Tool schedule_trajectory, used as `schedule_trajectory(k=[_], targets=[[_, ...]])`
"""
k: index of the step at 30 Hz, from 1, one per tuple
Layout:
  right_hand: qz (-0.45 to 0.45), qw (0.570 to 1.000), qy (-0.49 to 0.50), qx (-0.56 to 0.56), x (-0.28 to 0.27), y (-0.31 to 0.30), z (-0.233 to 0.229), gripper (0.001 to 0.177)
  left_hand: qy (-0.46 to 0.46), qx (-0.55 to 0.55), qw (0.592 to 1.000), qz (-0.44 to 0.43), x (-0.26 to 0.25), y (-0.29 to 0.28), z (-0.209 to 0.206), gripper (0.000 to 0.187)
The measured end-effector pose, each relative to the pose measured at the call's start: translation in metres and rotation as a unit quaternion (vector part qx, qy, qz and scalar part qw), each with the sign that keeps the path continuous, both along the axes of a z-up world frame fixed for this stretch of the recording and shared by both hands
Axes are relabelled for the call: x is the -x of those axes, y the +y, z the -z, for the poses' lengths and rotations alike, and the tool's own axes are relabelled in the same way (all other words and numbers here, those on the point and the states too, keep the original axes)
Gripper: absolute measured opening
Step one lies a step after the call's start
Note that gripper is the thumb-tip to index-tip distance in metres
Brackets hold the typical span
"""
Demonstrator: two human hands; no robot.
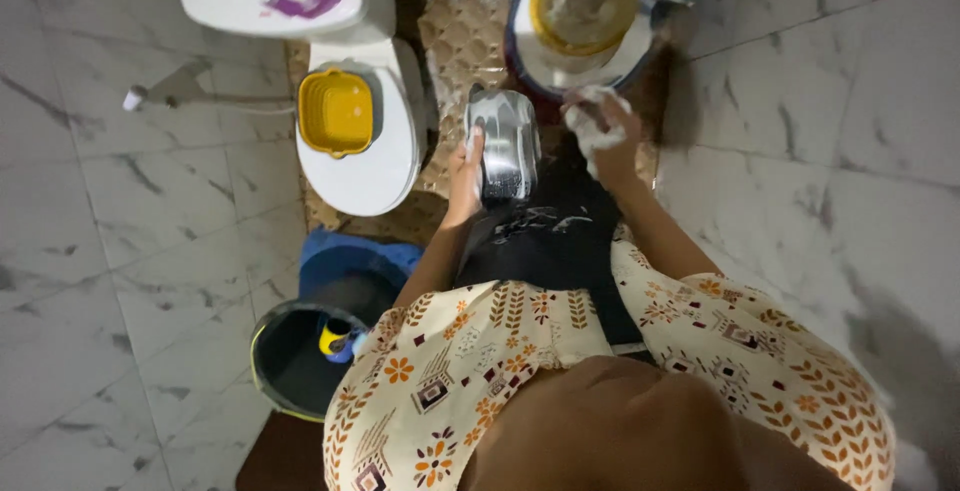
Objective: The person washes dishes by hand in a basin, including scrubbing a bowl and a metal pot with a yellow sponge before rinsing them under a faucet.
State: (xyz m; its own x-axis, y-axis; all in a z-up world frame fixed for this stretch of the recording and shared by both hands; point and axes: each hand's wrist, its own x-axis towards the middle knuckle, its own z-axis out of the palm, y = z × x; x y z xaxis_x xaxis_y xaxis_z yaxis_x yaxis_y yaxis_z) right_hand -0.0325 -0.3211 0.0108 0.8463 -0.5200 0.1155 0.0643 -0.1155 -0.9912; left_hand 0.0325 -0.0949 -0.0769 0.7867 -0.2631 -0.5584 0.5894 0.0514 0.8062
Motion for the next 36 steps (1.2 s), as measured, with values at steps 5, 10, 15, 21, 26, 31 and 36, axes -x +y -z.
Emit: schedule_trajectory(k=[5,10,15,21,26,31,36], targets=[[0.072,0.99,0.045,0.11,-0.041,-0.103,0.012,0.022,0.016,-0.024,0.999,0.025,-0.024,-0.09,0.008,0.043],[0.088,0.971,-0.075,0.208,-0.135,-0.211,0.048,0.022,-0.042,-0.033,0.998,0.017,-0.037,-0.179,0.059,0.049],[0.026,0.953,-0.103,0.285,-0.197,-0.256,0.066,0.017,-0.069,-0.141,0.987,0.045,-0.046,-0.237,0.14,0.052],[-0.009,0.948,-0.077,0.309,-0.202,-0.303,0.103,0.007,-0.156,-0.074,0.985,0.015,-0.071,-0.269,0.17,0.049],[0.037,0.936,-0.018,0.35,-0.214,-0.338,0.153,0.004,-0.049,-0.148,0.987,0.028,-0.092,-0.275,0.199,0.055],[0.119,0.981,0.026,-0.148,-0.186,-0.303,0.203,0.006,-0.073,-0.087,0.994,-0.006,-0.102,-0.286,0.215,0.044],[-0.045,0.955,-0.037,0.29,-0.16,-0.244,0.261,0.01,-0.164,-0.359,0.918,0.047,-0.103,-0.305,0.218,0.036]])
